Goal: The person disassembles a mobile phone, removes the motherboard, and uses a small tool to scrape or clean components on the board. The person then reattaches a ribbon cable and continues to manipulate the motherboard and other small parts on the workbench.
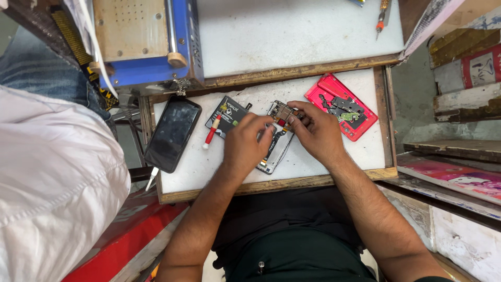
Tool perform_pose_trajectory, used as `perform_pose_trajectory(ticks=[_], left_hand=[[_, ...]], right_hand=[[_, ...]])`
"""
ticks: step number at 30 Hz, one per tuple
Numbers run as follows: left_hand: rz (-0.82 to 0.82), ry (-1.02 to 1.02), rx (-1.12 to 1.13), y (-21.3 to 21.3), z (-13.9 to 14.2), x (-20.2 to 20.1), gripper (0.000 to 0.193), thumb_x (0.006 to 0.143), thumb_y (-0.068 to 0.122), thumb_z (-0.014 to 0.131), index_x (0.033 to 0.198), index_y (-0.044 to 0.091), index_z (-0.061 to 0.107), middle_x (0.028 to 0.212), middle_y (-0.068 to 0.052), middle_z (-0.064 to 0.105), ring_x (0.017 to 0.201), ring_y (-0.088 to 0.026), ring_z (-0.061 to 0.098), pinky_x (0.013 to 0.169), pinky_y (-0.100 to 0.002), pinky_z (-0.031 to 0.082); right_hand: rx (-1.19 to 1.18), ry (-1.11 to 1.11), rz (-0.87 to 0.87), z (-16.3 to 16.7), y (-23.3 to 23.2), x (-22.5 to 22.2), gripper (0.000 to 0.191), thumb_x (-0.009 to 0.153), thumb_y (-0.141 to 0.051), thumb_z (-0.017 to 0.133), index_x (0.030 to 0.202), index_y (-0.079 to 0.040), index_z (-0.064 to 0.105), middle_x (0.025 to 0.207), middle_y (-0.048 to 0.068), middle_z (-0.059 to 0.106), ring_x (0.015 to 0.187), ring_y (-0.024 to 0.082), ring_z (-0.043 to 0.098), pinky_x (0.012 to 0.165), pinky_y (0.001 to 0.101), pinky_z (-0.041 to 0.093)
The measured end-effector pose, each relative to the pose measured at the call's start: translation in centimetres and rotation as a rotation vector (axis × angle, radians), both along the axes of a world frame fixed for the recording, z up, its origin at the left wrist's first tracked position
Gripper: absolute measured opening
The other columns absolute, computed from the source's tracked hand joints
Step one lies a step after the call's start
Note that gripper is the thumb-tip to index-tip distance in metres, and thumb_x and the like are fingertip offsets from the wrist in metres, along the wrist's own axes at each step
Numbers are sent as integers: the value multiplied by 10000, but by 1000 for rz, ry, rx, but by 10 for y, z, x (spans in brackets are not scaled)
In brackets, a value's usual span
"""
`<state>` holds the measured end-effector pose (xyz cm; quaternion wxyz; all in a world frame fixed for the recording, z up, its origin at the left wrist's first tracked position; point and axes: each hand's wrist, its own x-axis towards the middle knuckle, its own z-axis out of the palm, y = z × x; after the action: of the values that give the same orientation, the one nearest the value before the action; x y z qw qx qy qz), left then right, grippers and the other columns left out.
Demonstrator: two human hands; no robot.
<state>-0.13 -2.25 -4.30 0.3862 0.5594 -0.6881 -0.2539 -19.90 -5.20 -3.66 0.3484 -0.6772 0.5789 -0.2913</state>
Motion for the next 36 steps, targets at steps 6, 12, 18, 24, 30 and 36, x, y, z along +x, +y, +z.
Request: perform_pose_trajectory(ticks=[6, 12, 18, 24, 30, 36], left_hand=[[-95, -240, -148, 3, 1, -9, 154, 890, 129, 770, 1042, 156, 765, 883, -20, 650, 743, -209, 707, 623, -343, 576], [-150, -324, -187, 0, -2, -7, 196, 870, 125, 781, 1062, 164, 782, 858, -18, 620, 712, -184, 691, 580, -325, 564], [-139, -299, -161, 2, -1, -8, 202, 893, 135, 772, 1095, 133, 764, 874, -25, 632, 744, -197, 706, 614, -334, 579], [3, -246, 202, 8, 13, -14, 257, 927, 226, 727, 1146, 92, 742, 929, -75, 704, 719, -231, 723, 620, -372, 585], [-25, -128, 404, 9, 19, -18, 324, 915, 249, 708, 1183, 68, 730, 855, -92, 712, 721, -233, 716, 661, -386, 578], [12, -17, 445, 7, 21, -21, 358, 898, 230, 715, 1216, 66, 715, 810, -91, 710, 683, -224, 699, 659, -377, 571]], right_hand=[[-27, -59, -3, 0, 1, 2, 351, 946, -93, 742, 1288, -87, 665, 830, 49, 739, 655, 88, 683, 583, 239, 550], [-16, -92, -58, 1, -1, 5, 344, 940, -79, 748, 1269, -60, 648, 917, 80, 750, 735, 109, 741, 628, 244, 602], [-33, -55, -53, 2, 1, 5, 354, 933, -79, 764, 1267, -64, 649, 940, 90, 732, 736, 113, 727, 615, 247, 594], [-33, -64, 9, 4, 3, 2, 404, 890, -98, 804, 1273, -70, 677, 922, 78, 741, 715, 129, 699, 617, 247, 576], [-89, -159, 71, -1, 5, -3, 251, 931, -70, 779, 1174, -56, 718, 979, 78, 747, 844, 123, 743, 705, 254, 599], [-43, -169, 23, -8, 4, -5, 177, 940, -54, 750, 1089, -22, 660, 952, 77, 752, 843, 130, 738, 708, 268, 593]])
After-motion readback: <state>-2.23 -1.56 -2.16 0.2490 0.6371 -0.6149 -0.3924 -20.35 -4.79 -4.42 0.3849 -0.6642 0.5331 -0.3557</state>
